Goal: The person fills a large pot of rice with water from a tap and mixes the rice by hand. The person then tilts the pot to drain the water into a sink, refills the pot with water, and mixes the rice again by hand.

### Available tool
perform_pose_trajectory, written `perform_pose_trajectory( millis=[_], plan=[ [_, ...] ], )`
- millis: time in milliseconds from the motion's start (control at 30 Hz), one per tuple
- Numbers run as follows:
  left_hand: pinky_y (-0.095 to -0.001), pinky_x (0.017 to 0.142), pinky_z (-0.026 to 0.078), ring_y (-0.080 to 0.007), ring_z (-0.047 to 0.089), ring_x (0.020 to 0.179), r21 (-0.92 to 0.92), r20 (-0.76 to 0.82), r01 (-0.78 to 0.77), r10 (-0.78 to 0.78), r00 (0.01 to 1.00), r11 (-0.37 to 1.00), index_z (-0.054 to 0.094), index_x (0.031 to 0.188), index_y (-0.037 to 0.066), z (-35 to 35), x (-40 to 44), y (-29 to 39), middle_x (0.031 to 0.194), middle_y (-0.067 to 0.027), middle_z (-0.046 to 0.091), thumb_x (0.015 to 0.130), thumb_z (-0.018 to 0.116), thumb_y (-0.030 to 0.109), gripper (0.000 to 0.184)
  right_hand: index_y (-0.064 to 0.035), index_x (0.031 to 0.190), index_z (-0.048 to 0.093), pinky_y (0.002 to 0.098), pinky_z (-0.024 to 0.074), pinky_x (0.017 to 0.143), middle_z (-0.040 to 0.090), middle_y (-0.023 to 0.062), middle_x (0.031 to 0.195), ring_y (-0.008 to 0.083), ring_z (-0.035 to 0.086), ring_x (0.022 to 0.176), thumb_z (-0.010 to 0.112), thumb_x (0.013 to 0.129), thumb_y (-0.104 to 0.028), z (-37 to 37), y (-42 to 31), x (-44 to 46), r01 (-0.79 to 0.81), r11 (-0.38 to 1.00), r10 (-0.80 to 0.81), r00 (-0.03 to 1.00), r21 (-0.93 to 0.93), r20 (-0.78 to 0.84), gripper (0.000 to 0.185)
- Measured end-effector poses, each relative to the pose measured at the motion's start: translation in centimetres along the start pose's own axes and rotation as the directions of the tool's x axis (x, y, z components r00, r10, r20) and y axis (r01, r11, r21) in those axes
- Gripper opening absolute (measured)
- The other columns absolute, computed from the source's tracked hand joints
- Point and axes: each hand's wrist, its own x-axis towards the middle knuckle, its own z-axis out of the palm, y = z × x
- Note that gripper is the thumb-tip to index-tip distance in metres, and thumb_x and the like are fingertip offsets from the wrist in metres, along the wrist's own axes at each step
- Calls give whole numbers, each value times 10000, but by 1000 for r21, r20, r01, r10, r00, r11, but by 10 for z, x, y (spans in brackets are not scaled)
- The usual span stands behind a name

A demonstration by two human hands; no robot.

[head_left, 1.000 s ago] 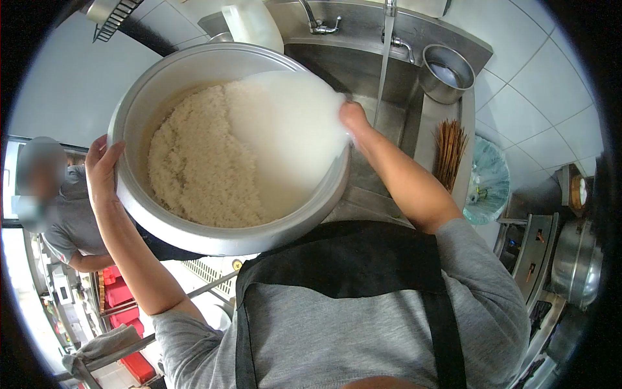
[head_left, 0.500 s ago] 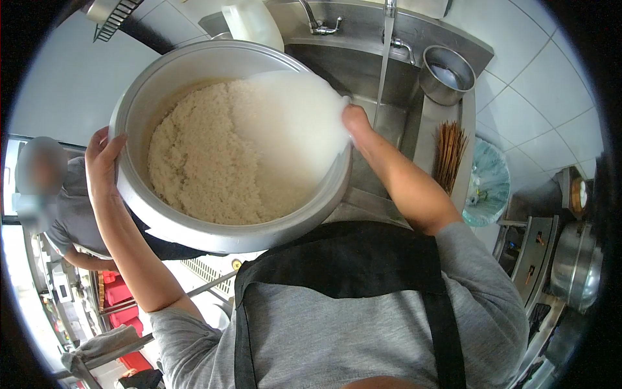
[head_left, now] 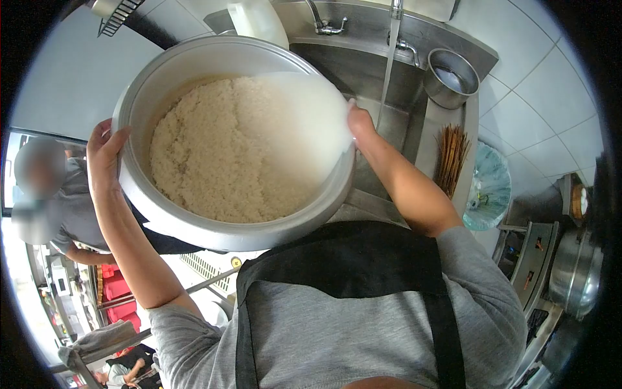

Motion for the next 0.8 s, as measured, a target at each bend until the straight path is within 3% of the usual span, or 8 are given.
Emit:
perform_pose_trajectory(
  millis=[100,300,400,500,567,633,733,800],
  plan=[
    [-276,704,464,-199,606,754,19,-13,-4,4,1000,1000,503,1111,-75,2,-2,3,898,-161,629,709,682,150,494,83,1034,583,392,448,829,610,236,1044,322,596,969,339,937,-476,-3,-4,-8,-37,997,35,999,71,24,618],
    [-275,717,463,-206,609,787,-1,-10,-4,4,1000,1000,506,1111,-71,2,-2,2,904,-168,628,708,671,134,482,72,999,596,392,453,805,618,230,1011,334,598,942,360,939,-441,-5,-4,-16,25,999,-26,999,-39,-47,568],
    [-273,723,464,-197,609,791,-13,-9,-13,13,1000,1000,515,1108,-57,3,-3,3,904,-160,631,699,682,139,484,60,966,606,386,460,787,624,220,981,324,601,917,362,944,-416,0,22,7,57,998,-57,998,34,-13,536],
    [-276,711,470,-180,606,769,79,-42,18,-15,999,997,522,1100,-40,3,-2,6,904,-145,635,707,676,118,450,54,1060,584,380,457,794,625,182,998,257,591,893,365,947,-458,-4,62,45,-80,981,67,995,174,79,568],
    [-272,685,478,-166,603,741,118,-58,-45,52,997,992,527,1094,-28,2,-2,4,902,-129,639,718,657,79,413,84,951,597,386,465,774,635,195,948,285,606,879,362,954,-380,-4,4,-22,26,988,-22,999,152,-28,519],
    [-265,663,485,-169,607,726,46,-33,-28,29,999,999,516,1070,-36,7,-6,14,873,-127,640,702,644,26,394,86,962,595,397,463,780,636,197,949,284,612,861,359,954,-386,-5,12,-7,-10,994,13,1000,110,-22,528],
    [-271,656,485,-175,608,715,-37,-16,-48,47,999,998,508,1057,-49,15,-11,21,847,-138,635,685,654,39,409,78,977,597,409,459,786,633,210,966,309,616,851,343,955,-394,-6,23,2,-30,978,29,1000,204,9,536],
    [-269,658,482,-176,606,714,9,-21,-46,46,999,999,507,1061,-50,14,-10,22,848,-138,633,684,657,49,418,72,983,595,403,461,784,628,214,974,318,613,855,345,952,-364,-6,39,17,24,996,-24,1000,89,-2,503]
  ],
)
